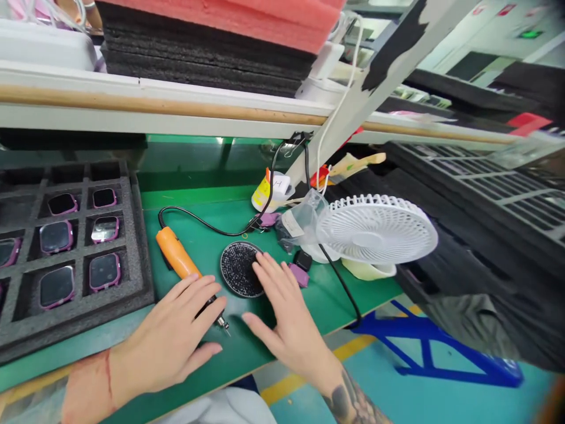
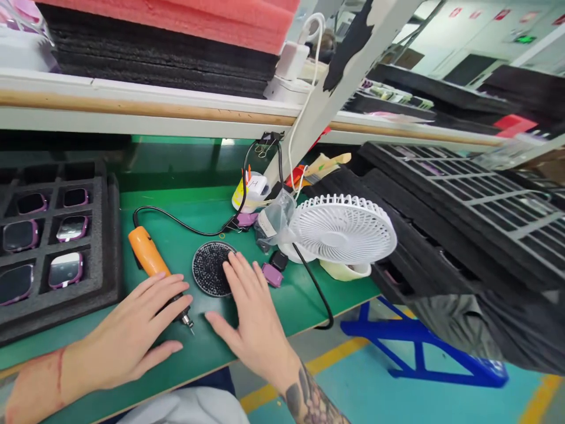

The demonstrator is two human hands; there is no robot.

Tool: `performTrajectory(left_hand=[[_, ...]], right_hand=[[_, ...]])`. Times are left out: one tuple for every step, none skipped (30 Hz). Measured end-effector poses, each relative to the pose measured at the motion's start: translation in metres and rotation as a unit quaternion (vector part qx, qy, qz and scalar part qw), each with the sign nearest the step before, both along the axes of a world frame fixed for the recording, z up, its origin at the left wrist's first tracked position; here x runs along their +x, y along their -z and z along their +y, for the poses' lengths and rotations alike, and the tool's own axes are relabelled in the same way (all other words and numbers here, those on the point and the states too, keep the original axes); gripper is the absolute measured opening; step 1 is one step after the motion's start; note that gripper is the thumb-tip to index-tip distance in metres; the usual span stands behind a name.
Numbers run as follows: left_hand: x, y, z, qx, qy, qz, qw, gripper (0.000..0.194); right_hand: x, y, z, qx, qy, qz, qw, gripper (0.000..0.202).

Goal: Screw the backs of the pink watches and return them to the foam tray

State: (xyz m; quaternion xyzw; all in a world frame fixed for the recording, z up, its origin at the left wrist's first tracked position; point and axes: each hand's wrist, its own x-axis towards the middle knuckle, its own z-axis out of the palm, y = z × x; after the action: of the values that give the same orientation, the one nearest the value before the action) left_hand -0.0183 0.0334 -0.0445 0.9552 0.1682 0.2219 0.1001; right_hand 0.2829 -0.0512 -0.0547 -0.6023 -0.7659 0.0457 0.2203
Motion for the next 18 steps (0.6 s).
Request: performTrajectory(left_hand=[[0.001, 0.001, 0.0, 0.0, -0.001, 0.002, 1.0, 0.053], [0.001, 0.002, -0.001, 0.001, -0.002, 0.004, 1.0, 0.053], [0.002, 0.003, -0.001, 0.001, -0.004, 0.006, 1.0, 0.054], [0.002, 0.004, -0.001, 0.001, -0.005, 0.009, 1.0, 0.055], [0.001, 0.005, -0.001, 0.002, -0.006, 0.011, 1.0, 0.057], [0.001, 0.005, -0.001, 0.002, -0.007, 0.013, 1.0, 0.058], [0.001, 0.006, -0.002, 0.002, -0.008, 0.014, 1.0, 0.059], [0.001, 0.007, -0.002, 0.001, -0.011, 0.015, 1.0, 0.06], [0.001, 0.007, -0.002, -0.001, -0.016, 0.014, 1.0, 0.06], [0.001, 0.008, -0.003, -0.004, -0.021, 0.011, 1.0, 0.06], [0.001, 0.008, -0.003, -0.006, -0.025, 0.01, 1.0, 0.059], [0.002, 0.007, -0.004, -0.007, -0.026, 0.01, 1.0, 0.058], [0.002, 0.007, -0.004, -0.007, -0.025, 0.012, 1.0, 0.058], [0.003, 0.006, -0.004, -0.006, -0.022, 0.015, 1.0, 0.058], [0.003, 0.005, -0.004, -0.005, -0.019, 0.019, 1.0, 0.058], [0.004, 0.004, -0.004, -0.006, -0.016, 0.021, 1.0, 0.058], [0.004, 0.003, -0.003, -0.008, -0.016, 0.021, 1.0, 0.057], [0.004, 0.002, -0.003, -0.01, -0.016, 0.021, 1.0, 0.057]], right_hand=[[-0.002, 0.0, -0.004, -0.006, -0.004, -0.021, 1.0, 0.09], [-0.004, 0.001, -0.006, -0.013, -0.006, -0.04, 0.999, 0.096], [-0.007, 0.002, -0.004, -0.018, -0.005, -0.057, 0.998, 0.102], [-0.009, 0.004, 0.0, -0.021, -0.003, -0.07, 0.997, 0.108], [-0.011, 0.006, 0.007, -0.023, -0.003, -0.08, 0.997, 0.113], [-0.013, 0.008, 0.014, -0.024, -0.006, -0.089, 0.996, 0.116], [-0.014, 0.009, 0.022, -0.026, -0.012, -0.096, 0.995, 0.119], [-0.015, 0.009, 0.028, -0.027, -0.02, -0.103, 0.994, 0.122], [-0.016, 0.009, 0.034, -0.029, -0.03, -0.109, 0.993, 0.122], [-0.016, 0.007, 0.036, -0.03, -0.04, -0.114, 0.992, 0.121], [-0.016, 0.006, 0.037, -0.032, -0.051, -0.118, 0.991, 0.118], [-0.016, 0.003, 0.034, -0.033, -0.062, -0.121, 0.99, 0.114], [-0.015, 0.001, 0.03, -0.035, -0.072, -0.124, 0.989, 0.108], [-0.013, -0.002, 0.025, -0.036, -0.081, -0.125, 0.988, 0.104], [-0.011, -0.004, 0.019, -0.037, -0.086, -0.125, 0.988, 0.099], [-0.009, -0.005, 0.014, -0.037, -0.089, -0.124, 0.988, 0.096], [-0.007, -0.006, 0.01, -0.037, -0.088, -0.122, 0.988, 0.094], [-0.005, -0.007, 0.008, -0.035, -0.083, -0.119, 0.989, 0.093]])
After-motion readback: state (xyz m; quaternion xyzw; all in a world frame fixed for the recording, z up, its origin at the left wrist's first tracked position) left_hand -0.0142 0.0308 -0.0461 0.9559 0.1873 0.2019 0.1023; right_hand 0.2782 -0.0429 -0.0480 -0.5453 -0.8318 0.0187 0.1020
